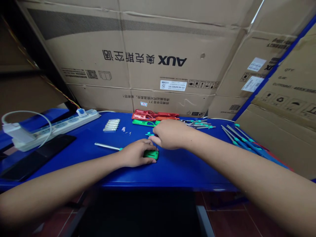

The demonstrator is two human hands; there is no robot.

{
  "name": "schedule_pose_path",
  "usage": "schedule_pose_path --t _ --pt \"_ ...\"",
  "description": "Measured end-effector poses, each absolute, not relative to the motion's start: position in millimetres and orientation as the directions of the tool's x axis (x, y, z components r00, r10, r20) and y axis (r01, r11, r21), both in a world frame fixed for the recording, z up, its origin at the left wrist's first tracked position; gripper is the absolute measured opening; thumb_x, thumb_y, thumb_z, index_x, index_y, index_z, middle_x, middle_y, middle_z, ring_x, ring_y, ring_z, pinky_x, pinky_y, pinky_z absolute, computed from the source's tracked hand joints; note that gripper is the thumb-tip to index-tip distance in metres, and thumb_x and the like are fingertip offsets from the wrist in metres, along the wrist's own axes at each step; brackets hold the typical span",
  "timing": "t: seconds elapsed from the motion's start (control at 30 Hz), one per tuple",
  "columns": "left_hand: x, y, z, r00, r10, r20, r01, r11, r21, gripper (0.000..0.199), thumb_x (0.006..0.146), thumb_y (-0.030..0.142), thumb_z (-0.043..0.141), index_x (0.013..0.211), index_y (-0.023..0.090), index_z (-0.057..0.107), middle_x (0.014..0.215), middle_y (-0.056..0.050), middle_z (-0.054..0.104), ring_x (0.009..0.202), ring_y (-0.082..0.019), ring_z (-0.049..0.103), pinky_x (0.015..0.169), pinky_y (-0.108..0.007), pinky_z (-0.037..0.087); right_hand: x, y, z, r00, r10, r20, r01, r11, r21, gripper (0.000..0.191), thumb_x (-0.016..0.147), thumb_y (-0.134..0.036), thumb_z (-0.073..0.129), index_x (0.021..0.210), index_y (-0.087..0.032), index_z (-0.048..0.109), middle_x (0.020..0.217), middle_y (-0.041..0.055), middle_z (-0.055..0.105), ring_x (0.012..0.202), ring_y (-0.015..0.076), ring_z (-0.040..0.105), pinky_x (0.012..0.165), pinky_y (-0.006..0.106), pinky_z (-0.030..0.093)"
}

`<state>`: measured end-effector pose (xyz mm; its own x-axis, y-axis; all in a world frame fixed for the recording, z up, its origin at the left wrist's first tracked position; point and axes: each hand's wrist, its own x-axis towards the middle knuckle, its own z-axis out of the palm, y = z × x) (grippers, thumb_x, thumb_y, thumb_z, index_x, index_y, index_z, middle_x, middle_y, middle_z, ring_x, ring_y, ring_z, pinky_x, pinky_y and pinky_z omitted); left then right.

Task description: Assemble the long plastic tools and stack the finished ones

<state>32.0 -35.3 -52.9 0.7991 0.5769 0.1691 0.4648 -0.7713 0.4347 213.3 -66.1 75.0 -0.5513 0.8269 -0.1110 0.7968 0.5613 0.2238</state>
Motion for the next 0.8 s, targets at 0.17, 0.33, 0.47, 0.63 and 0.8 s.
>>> schedule_pose_path --t 0.17,0.33,0.47,0.63,0.8 --pt "32 -38 -50 0.793 0.588 0.159 0.482 -0.765 0.426 0.043 0.081 0.042 0.076 0.116 0.018 0.07 0.108 -0.008 0.067 0.107 -0.027 0.061 0.094 -0.038 0.049 211 -71 71 -0.423 0.903 -0.077 0.879 0.429 0.208 0.044 0.096 -0.043 0.04 0.079 -0.018 0.072 0.068 0.0093 0.066 0.059 0.0197 0.055 0.051 0.031 0.026" --pt "34 -38 -51 0.799 0.582 0.151 0.479 -0.767 0.426 0.043 0.082 0.043 0.075 0.117 0.018 0.07 0.109 -0.009 0.067 0.107 -0.027 0.061 0.095 -0.038 0.048 205 -79 71 -0.39 0.919 -0.058 0.893 0.393 0.217 0.046 0.097 -0.043 0.038 0.077 -0.017 0.071 0.071 0.0104 0.067 0.061 0.0201 0.057 0.051 0.031 0.025" --pt "30 -37 -46 0.811 0.568 0.144 0.465 -0.774 0.43 0.052 0.08 0.049 0.076 0.121 0.017 0.068 0.109 -0.01 0.067 0.106 -0.027 0.061 0.094 -0.037 0.048 211 -81 75 -0.383 0.924 -0.02 0.903 0.378 0.202 0.046 0.096 -0.048 0.039 0.073 -0.02 0.067 0.072 0.0089 0.067 0.062 0.0206 0.057 0.051 0.03 0.024" --pt "-7 -23 -19 0.903 0.429 0.008 0.388 -0.825 0.411 0.094 0.068 0.055 0.083 0.147 0.026 0.042 0.128 -0.01 0.061 0.116 -0.028 0.058 0.097 -0.036 0.046 249 -72 48 -0.279 0.935 0.22 0.956 0.291 -0.024 0.045 0.098 -0.045 0.037 0.069 -0.021 0.062 0.068 0.0045 0.065 0.06 0.0172 0.052 0.054 0.03 0.026" --pt "-43 1 -1 0.771 0.614 -0.166 0.632 -0.709 0.312 0.081 0.064 0.052 0.085 0.132 0.02 0.055 0.103 -0.005 0.066 0.086 -0.021 0.063 0.073 -0.028 0.047 285 -71 -11 -0.174 0.947 0.272 0.894 0.267 -0.36 0.042 0.097 -0.052 0.043 0.078 -0.02 0.063 0.068 0.0018 0.062 0.062 0.0164 0.053 0.059 0.029 0.036"
